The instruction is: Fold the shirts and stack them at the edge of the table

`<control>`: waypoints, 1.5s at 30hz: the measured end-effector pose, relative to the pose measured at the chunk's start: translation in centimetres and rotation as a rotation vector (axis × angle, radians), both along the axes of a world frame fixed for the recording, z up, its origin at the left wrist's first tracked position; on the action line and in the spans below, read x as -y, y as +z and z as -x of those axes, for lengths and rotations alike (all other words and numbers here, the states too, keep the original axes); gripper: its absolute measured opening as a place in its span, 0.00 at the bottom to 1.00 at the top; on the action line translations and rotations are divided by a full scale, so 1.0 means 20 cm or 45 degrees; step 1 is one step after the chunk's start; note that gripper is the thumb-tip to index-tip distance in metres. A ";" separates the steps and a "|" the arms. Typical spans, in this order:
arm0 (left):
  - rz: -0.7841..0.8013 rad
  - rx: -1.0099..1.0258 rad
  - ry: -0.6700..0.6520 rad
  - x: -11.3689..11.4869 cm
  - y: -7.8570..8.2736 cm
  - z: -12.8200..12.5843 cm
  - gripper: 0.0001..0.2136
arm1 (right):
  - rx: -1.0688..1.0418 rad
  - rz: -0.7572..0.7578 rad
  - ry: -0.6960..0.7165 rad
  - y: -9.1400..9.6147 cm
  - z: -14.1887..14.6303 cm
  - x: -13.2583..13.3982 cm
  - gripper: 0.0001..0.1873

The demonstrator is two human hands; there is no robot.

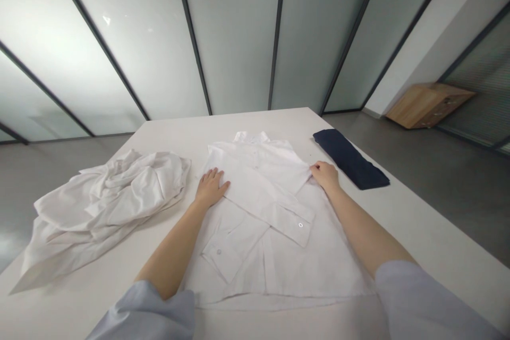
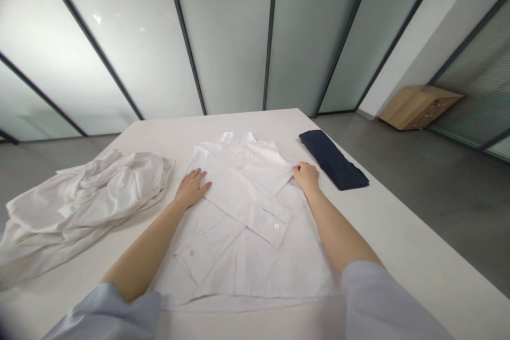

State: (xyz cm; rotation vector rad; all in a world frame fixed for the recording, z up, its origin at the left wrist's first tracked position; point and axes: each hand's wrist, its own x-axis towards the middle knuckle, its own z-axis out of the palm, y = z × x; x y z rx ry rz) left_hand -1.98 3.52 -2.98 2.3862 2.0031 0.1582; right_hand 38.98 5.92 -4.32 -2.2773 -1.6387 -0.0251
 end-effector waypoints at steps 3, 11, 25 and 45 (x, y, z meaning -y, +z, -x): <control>-0.011 0.001 -0.003 0.00 0.00 0.00 0.27 | 0.002 -0.085 0.059 -0.02 -0.01 0.00 0.15; -0.004 -0.003 -0.002 0.01 0.01 0.00 0.27 | -0.004 -0.212 0.586 -0.03 0.02 0.01 0.20; 0.017 -0.039 -0.006 0.01 0.01 0.00 0.27 | 0.118 0.077 0.492 -0.06 0.07 0.02 0.28; 0.064 -0.132 0.047 0.03 0.00 -0.04 0.32 | 0.107 0.093 0.857 -0.01 0.16 0.08 0.25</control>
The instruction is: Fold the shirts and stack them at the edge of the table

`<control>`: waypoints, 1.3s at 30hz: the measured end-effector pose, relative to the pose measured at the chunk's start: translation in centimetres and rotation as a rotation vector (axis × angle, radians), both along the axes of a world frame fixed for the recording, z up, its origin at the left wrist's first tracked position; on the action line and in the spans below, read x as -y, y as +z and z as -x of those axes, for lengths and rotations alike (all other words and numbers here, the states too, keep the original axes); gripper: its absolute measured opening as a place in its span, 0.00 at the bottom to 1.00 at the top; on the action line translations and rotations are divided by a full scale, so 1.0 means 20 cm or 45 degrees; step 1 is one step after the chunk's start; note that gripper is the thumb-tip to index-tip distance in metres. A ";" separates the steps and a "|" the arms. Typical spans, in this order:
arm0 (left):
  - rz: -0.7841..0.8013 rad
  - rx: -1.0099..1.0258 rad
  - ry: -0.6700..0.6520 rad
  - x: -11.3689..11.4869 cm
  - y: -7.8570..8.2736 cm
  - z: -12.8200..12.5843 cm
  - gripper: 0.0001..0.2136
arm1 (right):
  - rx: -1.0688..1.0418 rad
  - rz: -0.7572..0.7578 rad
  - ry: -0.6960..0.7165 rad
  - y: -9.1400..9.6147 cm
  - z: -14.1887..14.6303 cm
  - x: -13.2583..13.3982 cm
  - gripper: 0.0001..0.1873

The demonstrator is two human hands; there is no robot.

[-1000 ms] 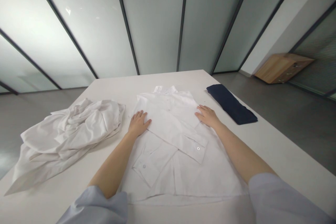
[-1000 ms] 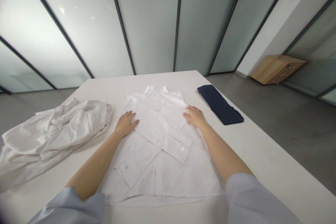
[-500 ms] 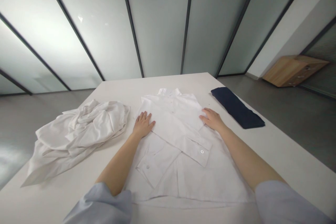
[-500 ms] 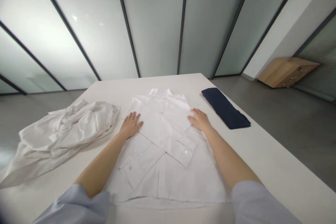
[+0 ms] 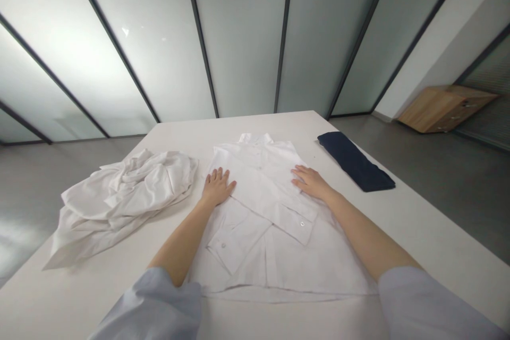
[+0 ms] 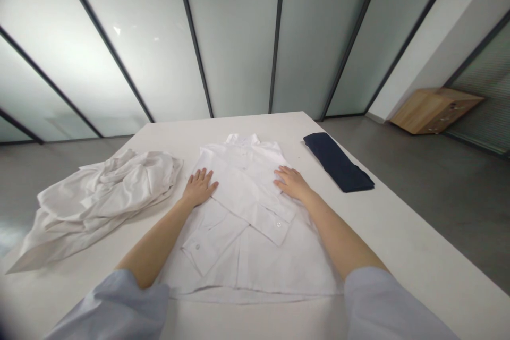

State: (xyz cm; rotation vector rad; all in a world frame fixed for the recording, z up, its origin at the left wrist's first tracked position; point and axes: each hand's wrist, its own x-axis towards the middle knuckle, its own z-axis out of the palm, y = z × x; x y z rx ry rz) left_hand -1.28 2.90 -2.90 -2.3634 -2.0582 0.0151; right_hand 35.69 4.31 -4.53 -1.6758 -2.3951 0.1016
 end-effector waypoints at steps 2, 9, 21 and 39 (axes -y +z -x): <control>0.000 0.008 -0.005 0.00 0.00 0.00 0.32 | 0.044 0.024 -0.039 0.01 0.02 0.01 0.25; -0.030 -0.065 -0.081 0.06 0.09 0.01 0.28 | 0.177 0.016 -0.030 0.15 0.09 0.10 0.21; -0.116 -0.057 -0.091 -0.12 0.18 -0.06 0.25 | 0.174 -0.032 -0.026 0.19 0.23 -0.05 0.23; 0.012 0.278 0.137 -0.46 0.20 -0.08 0.20 | -0.187 0.056 -0.217 0.26 0.31 -0.40 0.18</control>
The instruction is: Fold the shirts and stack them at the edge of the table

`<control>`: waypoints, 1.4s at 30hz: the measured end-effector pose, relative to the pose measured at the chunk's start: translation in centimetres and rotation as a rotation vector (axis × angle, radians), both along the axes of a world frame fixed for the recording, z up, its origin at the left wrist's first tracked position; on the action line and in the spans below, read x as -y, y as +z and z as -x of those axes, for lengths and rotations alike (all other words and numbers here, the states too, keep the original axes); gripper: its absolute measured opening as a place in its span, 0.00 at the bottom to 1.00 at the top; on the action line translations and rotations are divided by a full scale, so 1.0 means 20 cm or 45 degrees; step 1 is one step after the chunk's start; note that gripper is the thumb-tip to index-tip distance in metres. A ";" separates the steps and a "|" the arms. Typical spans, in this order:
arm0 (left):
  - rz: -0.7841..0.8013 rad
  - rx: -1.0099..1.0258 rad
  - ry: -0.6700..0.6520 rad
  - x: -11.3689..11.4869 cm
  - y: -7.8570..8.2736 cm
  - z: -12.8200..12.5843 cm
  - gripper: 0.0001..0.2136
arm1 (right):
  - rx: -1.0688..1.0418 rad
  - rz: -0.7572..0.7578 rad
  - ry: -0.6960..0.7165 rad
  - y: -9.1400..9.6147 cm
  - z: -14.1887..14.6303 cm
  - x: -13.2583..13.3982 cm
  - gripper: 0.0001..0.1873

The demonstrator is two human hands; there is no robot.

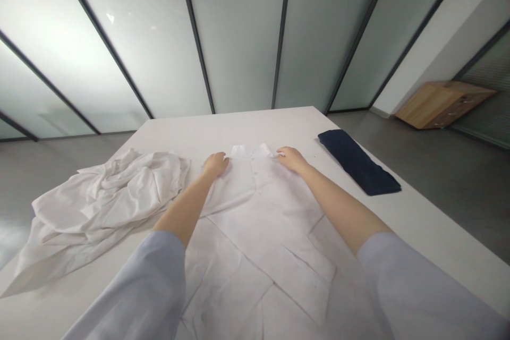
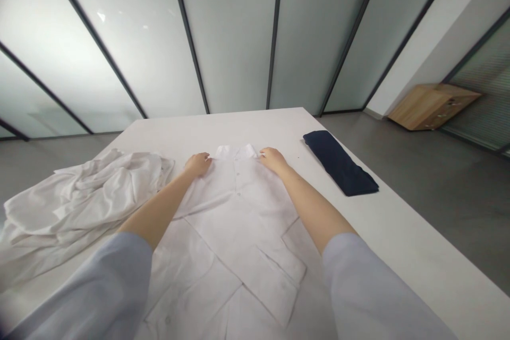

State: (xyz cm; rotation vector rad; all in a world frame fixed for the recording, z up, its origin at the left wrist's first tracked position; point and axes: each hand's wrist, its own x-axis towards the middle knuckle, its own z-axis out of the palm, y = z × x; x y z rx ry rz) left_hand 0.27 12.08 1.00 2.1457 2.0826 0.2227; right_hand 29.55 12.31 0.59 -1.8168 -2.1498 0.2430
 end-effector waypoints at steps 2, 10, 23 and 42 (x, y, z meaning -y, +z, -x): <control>0.030 0.099 0.030 -0.07 -0.02 -0.02 0.19 | -0.057 0.097 -0.040 0.00 0.05 -0.05 0.15; 0.248 0.236 0.028 -0.18 0.00 -0.10 0.09 | -0.084 0.408 -0.167 0.01 0.17 -0.17 0.07; -0.474 -0.076 -0.183 0.20 -0.04 0.09 0.15 | 0.201 -0.300 0.167 -0.07 -0.01 0.13 0.18; -0.207 -0.160 -0.004 0.18 -0.18 -0.13 0.30 | 0.220 0.012 -0.115 -0.21 0.16 0.16 0.34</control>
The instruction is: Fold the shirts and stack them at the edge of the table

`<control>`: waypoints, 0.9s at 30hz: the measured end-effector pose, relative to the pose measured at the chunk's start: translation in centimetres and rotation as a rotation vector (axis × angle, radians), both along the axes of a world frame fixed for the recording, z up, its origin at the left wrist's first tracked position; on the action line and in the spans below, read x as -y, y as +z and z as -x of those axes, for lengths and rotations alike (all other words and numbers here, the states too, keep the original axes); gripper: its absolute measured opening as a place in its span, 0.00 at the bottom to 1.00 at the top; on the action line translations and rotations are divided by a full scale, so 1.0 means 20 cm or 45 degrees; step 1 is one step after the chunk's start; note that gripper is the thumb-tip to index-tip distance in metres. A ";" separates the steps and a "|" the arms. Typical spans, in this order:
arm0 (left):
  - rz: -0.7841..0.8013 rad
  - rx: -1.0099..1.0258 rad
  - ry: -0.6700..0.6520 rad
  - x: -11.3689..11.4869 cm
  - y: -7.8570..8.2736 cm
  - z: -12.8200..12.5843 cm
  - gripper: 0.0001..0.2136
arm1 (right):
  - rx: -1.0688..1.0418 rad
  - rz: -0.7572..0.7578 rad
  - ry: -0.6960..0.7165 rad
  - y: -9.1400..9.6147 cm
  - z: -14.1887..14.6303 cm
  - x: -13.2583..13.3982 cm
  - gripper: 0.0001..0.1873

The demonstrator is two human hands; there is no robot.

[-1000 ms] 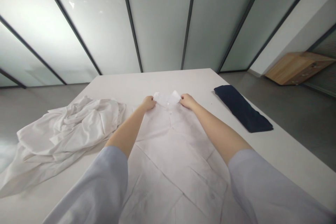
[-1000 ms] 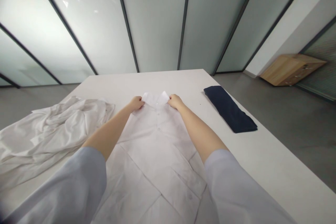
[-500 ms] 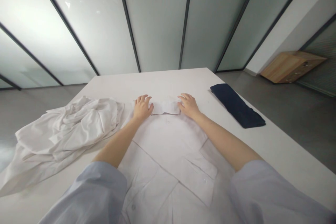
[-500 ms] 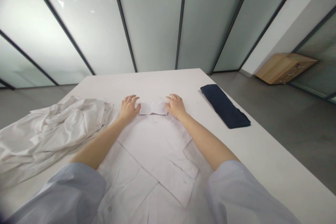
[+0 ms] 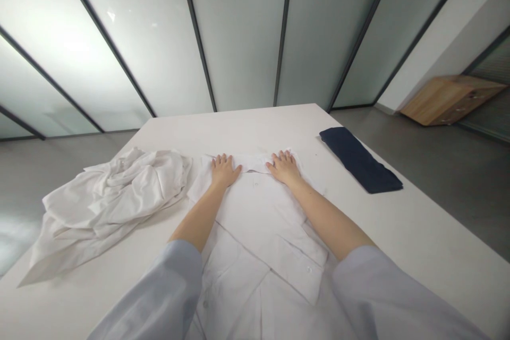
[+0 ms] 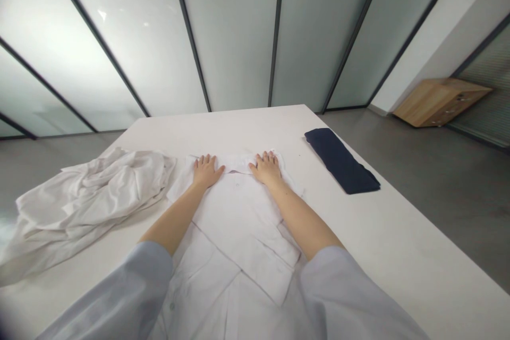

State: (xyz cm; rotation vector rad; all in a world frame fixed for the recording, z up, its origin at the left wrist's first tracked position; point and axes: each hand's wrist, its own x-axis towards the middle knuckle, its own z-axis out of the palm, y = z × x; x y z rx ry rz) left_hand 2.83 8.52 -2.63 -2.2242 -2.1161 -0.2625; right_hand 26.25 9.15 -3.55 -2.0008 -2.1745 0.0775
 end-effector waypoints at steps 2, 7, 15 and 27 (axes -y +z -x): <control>-0.122 0.044 -0.043 0.01 0.01 0.00 0.24 | -0.036 -0.145 0.072 0.00 -0.01 0.01 0.28; -0.060 0.114 -0.065 0.02 0.03 0.01 0.13 | -0.064 -0.208 0.299 0.03 -0.02 0.03 0.16; 0.016 0.088 -0.046 0.02 0.03 -0.02 0.13 | 0.085 -0.117 0.254 0.05 0.07 0.10 0.22; 0.249 -0.003 -0.140 0.31 0.15 -0.02 0.29 | 0.117 0.012 0.388 -0.03 -0.02 0.21 0.36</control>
